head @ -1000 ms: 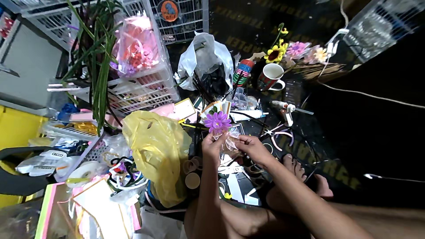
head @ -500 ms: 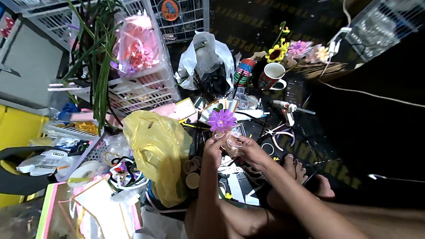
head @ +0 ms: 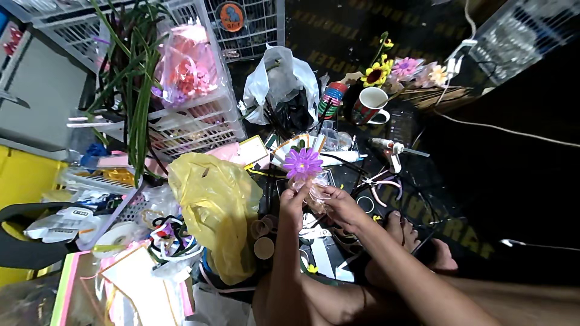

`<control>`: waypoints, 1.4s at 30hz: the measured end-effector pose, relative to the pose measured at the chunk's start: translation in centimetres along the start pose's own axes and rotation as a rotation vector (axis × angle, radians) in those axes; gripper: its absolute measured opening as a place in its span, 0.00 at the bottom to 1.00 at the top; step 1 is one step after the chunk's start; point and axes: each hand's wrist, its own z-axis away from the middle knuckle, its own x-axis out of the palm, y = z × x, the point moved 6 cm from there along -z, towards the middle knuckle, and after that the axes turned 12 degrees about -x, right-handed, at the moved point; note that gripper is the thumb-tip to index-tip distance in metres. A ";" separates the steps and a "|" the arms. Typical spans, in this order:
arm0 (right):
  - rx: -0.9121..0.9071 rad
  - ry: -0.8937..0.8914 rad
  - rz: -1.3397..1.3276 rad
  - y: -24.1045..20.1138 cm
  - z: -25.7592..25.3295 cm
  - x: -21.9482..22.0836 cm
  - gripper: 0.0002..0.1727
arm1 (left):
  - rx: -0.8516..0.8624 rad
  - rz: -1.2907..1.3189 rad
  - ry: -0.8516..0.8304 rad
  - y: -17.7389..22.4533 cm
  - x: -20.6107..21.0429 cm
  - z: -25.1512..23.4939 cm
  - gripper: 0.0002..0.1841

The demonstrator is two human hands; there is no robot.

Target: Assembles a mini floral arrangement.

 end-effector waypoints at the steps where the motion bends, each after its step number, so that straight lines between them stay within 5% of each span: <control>1: -0.001 0.015 -0.002 -0.1 0.0 -0.1 0.13 | 0.010 -0.034 -0.028 0.1 0.1 0.1 0.20; 3: 0.008 0.023 -0.014 -0.4 0.1 -0.4 0.12 | -0.009 -0.080 -0.093 0.5 0.2 0.3 0.36; 7: 0.063 -0.058 -0.016 0.0 0.4 -0.5 0.13 | 0.022 -0.029 -0.076 1.2 -0.2 0.2 0.15; 12: 0.132 -0.046 0.172 0.5 0.2 -1.7 0.16 | 0.100 -0.094 0.097 1.8 -0.9 0.1 0.17; 17: -0.135 0.278 0.432 -3.1 -0.5 -4.6 0.11 | 0.105 -0.257 0.071 2.3 -0.6 0.3 0.18; 21: -0.219 0.358 0.532 -6.1 -1.3 -5.7 0.27 | 0.067 -0.225 0.000 1.7 -0.3 0.2 0.18; 26: -0.314 0.089 0.573 -7.5 -2.5 -3.8 0.27 | 0.061 -0.119 -0.050 1.6 -0.7 0.4 0.14; 28: -0.209 -0.139 0.629 -6.1 -2.6 -2.0 0.30 | 0.100 -0.064 -0.046 1.7 -0.8 0.5 0.13; 32: 0.063 -0.574 0.733 -2.5 0.9 -0.6 0.15 | 0.250 0.160 0.109 3.2 -3.1 0.2 0.11; 35: 0.088 -0.412 0.801 -3.2 3.3 -3.8 0.14 | 0.360 0.281 0.179 5.6 -4.9 1.6 0.12; 38: 0.073 -0.050 0.799 -5.9 4.2 -7.7 0.29 | 0.417 0.230 0.202 8.1 -3.9 4.1 0.16; 42: -0.107 0.167 0.670 -10.6 4.8 -10.0 0.23 | 0.462 0.016 0.150 11.0 1.5 7.8 0.18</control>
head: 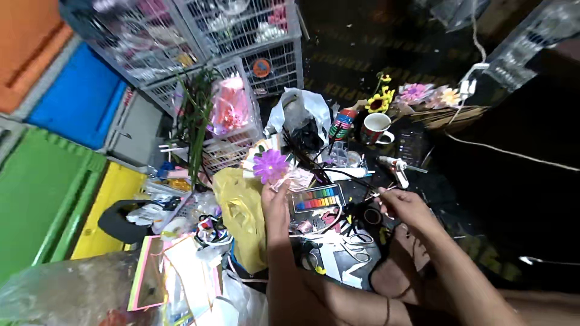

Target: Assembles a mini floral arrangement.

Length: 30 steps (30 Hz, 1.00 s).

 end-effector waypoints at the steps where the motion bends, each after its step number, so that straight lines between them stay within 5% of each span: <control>1: -0.030 0.014 -0.033 -0.8 0.1 -0.7 0.21 | 0.013 -0.058 -0.028 1.1 1.6 0.9 0.18; 4: -0.120 0.024 -0.154 -4.5 0.9 -1.6 0.17 | 0.026 -0.219 -0.149 4.3 6.2 3.5 0.23; 7: -0.210 0.046 -0.259 -7.8 1.7 -2.1 0.14 | 0.026 -0.316 -0.280 6.1 9.5 5.7 0.10; 13: -0.457 0.037 -0.386 -13.1 3.3 -2.9 0.18 | -0.187 -0.099 -0.488 6.3 11.7 9.1 0.08; 19: -0.587 -0.381 -0.323 -17.7 5.5 1.3 0.27 | -0.336 0.071 -0.599 6.2 11.6 9.4 0.13; 24: -0.540 -0.668 -0.115 -15.4 6.5 4.6 0.11 | -0.421 0.357 -0.851 8.9 11.3 10.3 0.18; 26: -0.465 -0.558 -0.117 -14.5 6.3 4.0 0.16 | -0.401 0.406 -0.894 10.1 10.4 10.6 0.21; 30: -0.445 -0.350 -0.453 -15.1 5.2 2.6 0.30 | -0.172 0.096 -0.667 10.6 8.8 10.7 0.19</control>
